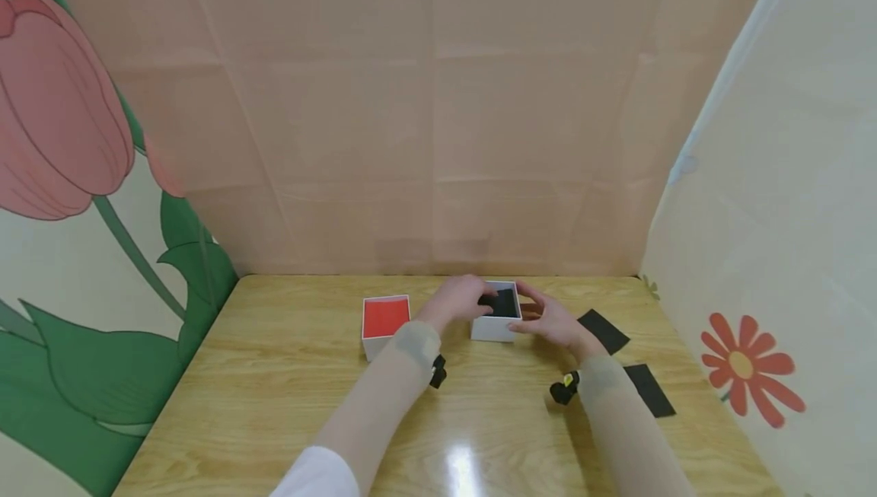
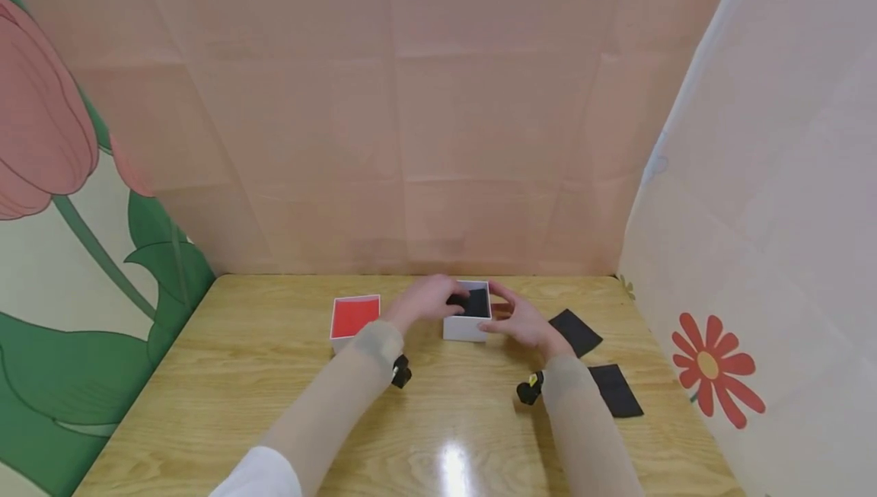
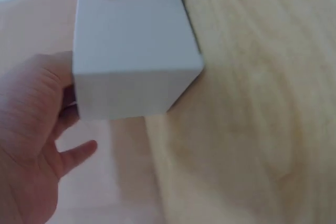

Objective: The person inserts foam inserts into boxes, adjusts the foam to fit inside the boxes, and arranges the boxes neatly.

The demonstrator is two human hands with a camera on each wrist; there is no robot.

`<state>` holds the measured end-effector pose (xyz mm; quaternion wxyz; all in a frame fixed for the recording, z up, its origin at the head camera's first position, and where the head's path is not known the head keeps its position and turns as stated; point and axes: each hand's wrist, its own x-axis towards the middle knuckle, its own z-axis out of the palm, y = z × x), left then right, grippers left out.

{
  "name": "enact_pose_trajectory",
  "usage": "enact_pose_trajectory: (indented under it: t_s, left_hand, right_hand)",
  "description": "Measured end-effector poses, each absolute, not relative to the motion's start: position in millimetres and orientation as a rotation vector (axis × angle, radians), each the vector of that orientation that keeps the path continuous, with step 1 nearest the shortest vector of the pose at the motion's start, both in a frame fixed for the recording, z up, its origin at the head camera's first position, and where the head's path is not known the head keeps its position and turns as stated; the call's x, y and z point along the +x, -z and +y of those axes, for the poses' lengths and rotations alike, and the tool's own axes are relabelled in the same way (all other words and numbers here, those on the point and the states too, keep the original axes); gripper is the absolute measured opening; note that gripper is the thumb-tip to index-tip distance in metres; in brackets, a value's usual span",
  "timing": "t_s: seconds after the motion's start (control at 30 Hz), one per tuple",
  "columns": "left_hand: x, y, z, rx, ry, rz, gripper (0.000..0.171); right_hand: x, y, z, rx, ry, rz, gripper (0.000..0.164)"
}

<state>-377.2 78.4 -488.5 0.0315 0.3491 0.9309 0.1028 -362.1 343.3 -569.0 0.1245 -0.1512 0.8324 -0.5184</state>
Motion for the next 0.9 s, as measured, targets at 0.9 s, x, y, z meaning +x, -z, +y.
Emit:
enact_pose_trajectory:
  t_s: [0.9]
  left_hand:
    - [-358,559,62,0.56,-1.761,2.388,0.099]
  right_hand:
    - [-363,572,351,-0.391,1.513,2.437,0.107]
